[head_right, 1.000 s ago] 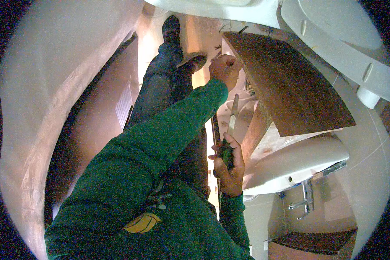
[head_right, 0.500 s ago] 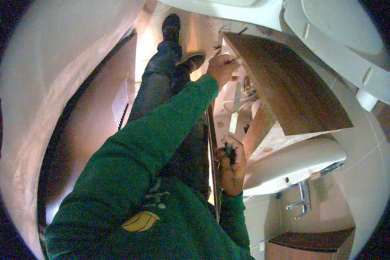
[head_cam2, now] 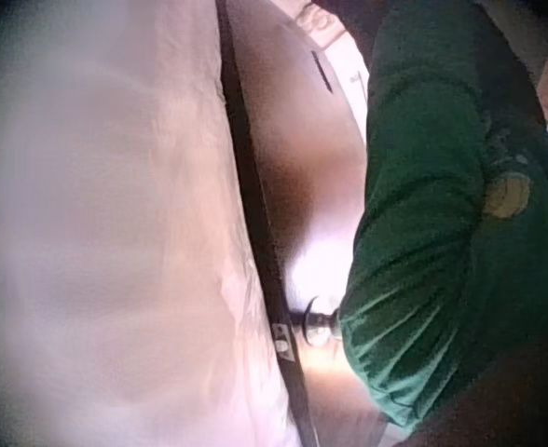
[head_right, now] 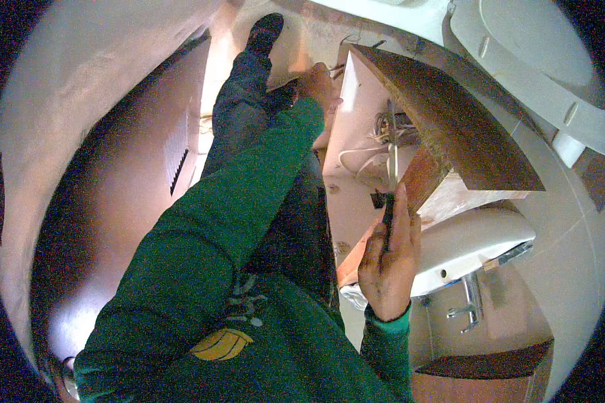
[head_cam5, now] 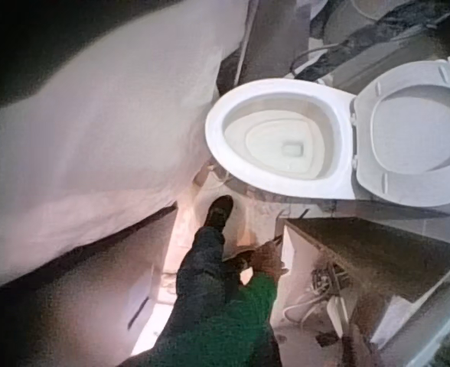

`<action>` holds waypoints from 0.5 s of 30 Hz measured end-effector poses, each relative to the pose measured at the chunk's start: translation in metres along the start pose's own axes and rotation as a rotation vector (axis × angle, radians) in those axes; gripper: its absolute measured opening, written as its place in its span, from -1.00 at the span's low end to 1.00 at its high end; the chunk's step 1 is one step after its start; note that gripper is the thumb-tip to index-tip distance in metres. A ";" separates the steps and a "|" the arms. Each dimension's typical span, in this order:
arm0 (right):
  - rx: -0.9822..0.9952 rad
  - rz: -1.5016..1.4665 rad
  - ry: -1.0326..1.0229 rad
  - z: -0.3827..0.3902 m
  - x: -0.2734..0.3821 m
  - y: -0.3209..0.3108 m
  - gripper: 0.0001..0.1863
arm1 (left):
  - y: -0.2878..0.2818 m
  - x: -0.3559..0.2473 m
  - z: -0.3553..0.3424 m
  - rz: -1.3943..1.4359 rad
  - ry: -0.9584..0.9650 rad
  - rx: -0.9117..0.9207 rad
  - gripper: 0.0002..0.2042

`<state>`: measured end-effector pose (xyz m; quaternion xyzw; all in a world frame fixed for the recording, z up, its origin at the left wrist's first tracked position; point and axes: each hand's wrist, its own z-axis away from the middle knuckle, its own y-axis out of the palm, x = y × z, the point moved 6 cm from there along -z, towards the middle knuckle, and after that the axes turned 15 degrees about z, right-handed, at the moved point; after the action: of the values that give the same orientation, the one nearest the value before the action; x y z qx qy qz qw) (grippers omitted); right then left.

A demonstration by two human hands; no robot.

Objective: The person uses a screwdriver to pry and scrape a wooden panel located between a toilet and a sink. They remove small pieces of wood and continue scraping the surface.

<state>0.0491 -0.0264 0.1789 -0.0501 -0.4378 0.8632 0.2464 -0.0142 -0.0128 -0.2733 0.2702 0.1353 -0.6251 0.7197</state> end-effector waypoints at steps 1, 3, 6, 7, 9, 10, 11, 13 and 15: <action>-0.020 0.017 -0.016 -0.004 -0.005 0.005 -0.42 | -0.001 -0.033 0.025 -0.052 0.007 0.022 -0.67; -0.013 -0.068 0.008 -0.016 -0.011 0.018 -0.42 | 0.006 -0.062 0.052 0.345 -0.351 -0.048 -0.81; -0.029 -0.018 0.059 -0.025 -0.008 0.033 -0.41 | 0.023 -0.078 0.064 0.249 -0.144 0.000 -0.80; -0.036 0.025 0.081 -0.026 -0.006 0.036 -0.41 | 0.026 -0.066 0.056 0.228 -0.054 0.044 -0.77; -0.066 -0.017 0.089 -0.032 -0.008 0.042 -0.40 | 0.036 -0.078 0.056 0.235 -0.038 0.133 -0.70; -0.081 -0.038 0.093 -0.034 -0.009 0.045 -0.39 | 0.043 -0.079 0.059 0.274 -0.112 0.178 -0.68; -0.102 -0.049 0.088 -0.036 -0.009 0.048 -0.39 | 0.047 -0.085 0.061 0.264 -0.117 0.196 -0.68; -0.142 -0.070 0.075 -0.039 -0.009 0.051 -0.39 | 0.056 -0.096 0.067 0.247 -0.126 0.233 -0.67; -0.046 -0.198 0.246 -0.040 -0.010 0.059 -0.39 | 0.063 -0.098 0.074 0.275 -0.110 0.222 -0.64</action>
<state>0.0473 -0.0308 0.1066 -0.1176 -0.4269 0.8118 0.3807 0.0189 0.0318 -0.1470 0.3291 -0.0123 -0.5459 0.7704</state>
